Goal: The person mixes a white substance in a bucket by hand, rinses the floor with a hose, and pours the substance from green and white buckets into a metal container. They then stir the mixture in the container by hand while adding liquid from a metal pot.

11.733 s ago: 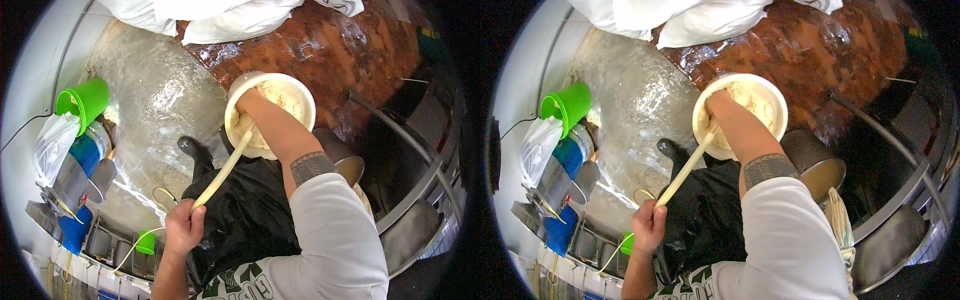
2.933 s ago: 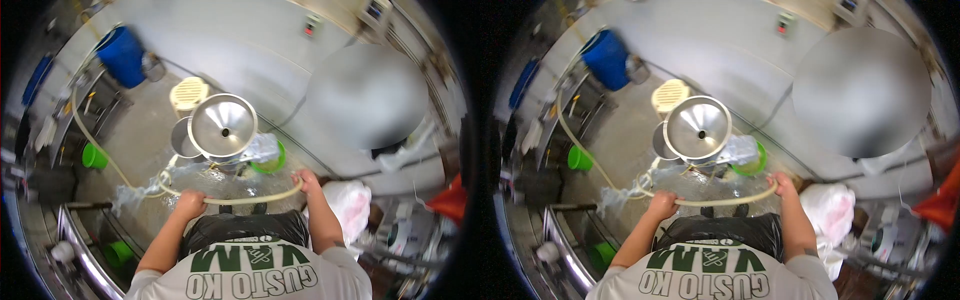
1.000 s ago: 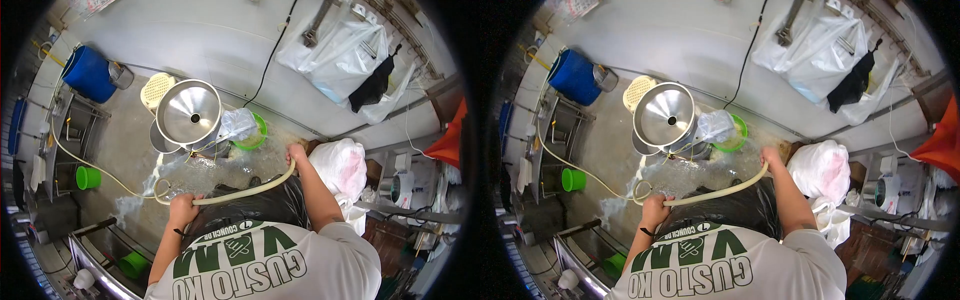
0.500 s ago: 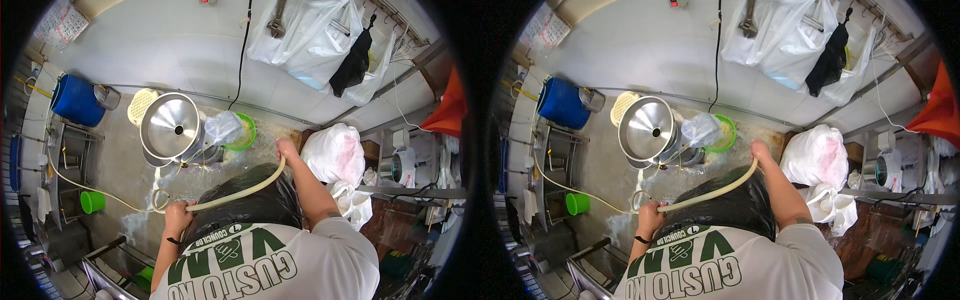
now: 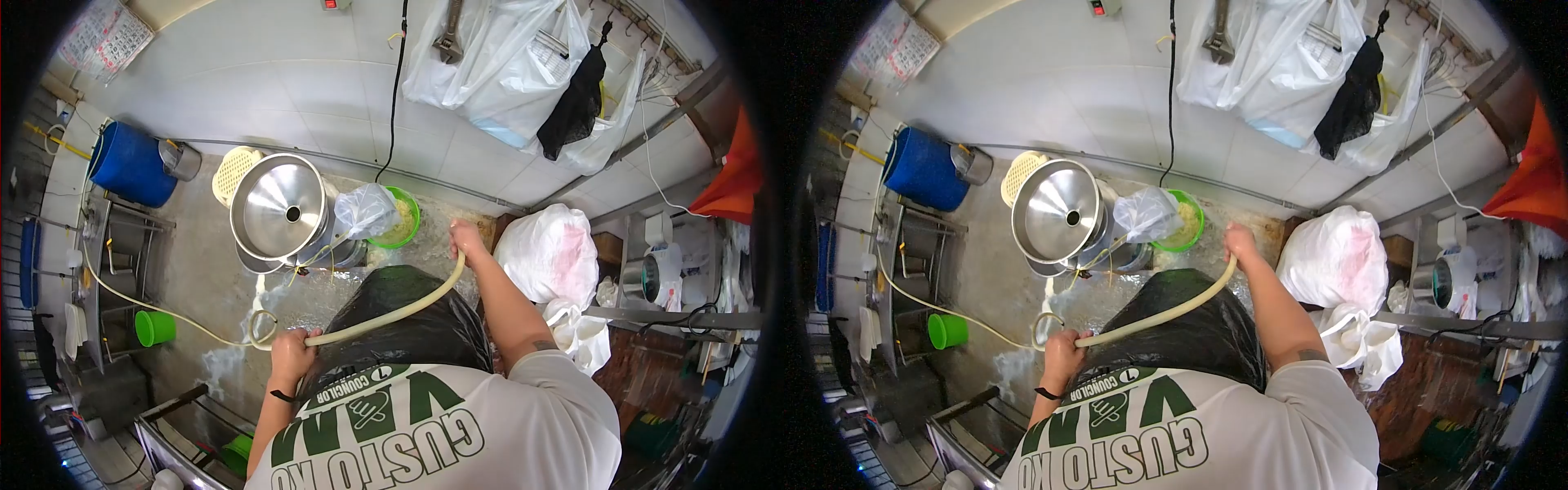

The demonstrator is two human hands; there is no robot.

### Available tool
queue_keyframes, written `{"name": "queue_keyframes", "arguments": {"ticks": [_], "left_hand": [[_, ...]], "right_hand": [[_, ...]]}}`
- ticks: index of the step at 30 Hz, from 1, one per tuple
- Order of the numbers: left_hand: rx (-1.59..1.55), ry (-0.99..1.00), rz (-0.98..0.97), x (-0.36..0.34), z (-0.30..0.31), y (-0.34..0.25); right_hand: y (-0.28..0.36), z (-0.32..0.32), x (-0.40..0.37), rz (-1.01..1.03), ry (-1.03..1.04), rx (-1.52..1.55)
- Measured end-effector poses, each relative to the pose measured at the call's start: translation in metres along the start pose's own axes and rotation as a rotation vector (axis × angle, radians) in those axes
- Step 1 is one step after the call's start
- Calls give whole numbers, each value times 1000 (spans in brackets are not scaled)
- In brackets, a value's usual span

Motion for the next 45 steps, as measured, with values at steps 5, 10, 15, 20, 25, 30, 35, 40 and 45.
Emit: {"name": "queue_keyframes", "arguments": {"ticks": [5,10,15,20,25,30,35,40,45], "left_hand": [[-21,3,-2,-5,-4,5],[-30,-29,-31,-9,0,5],[-78,-7,16,-10,2,12],[-70,-19,21,-12,5,18],[-78,9,12,-11,2,14],[-69,-9,-6,-9,-1,15],[-49,-16,-25,-7,2,15],[-52,-4,-2,-2,4,11],[-39,7,5,-1,0,9]], "right_hand": [[-6,5,-12,-34,-36,-15],[-27,1,-12,-122,47,-129],[-52,-29,-31,-284,140,-111],[-48,-33,-41,-260,127,-97],[-55,-17,-42,-300,86,-163],[-44,3,-29,-194,0,-109],[-15,9,-1,108,12,-351],[7,7,-27,28,-127,-97],[5,8,-21,32,-75,-29]]}}
Point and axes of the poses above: each hand's wrist, its own x-axis towards the middle knuckle, its own z-axis out of the back of the hand, y = z × x, the point moved 10 cm from there along x, towards the middle knuckle
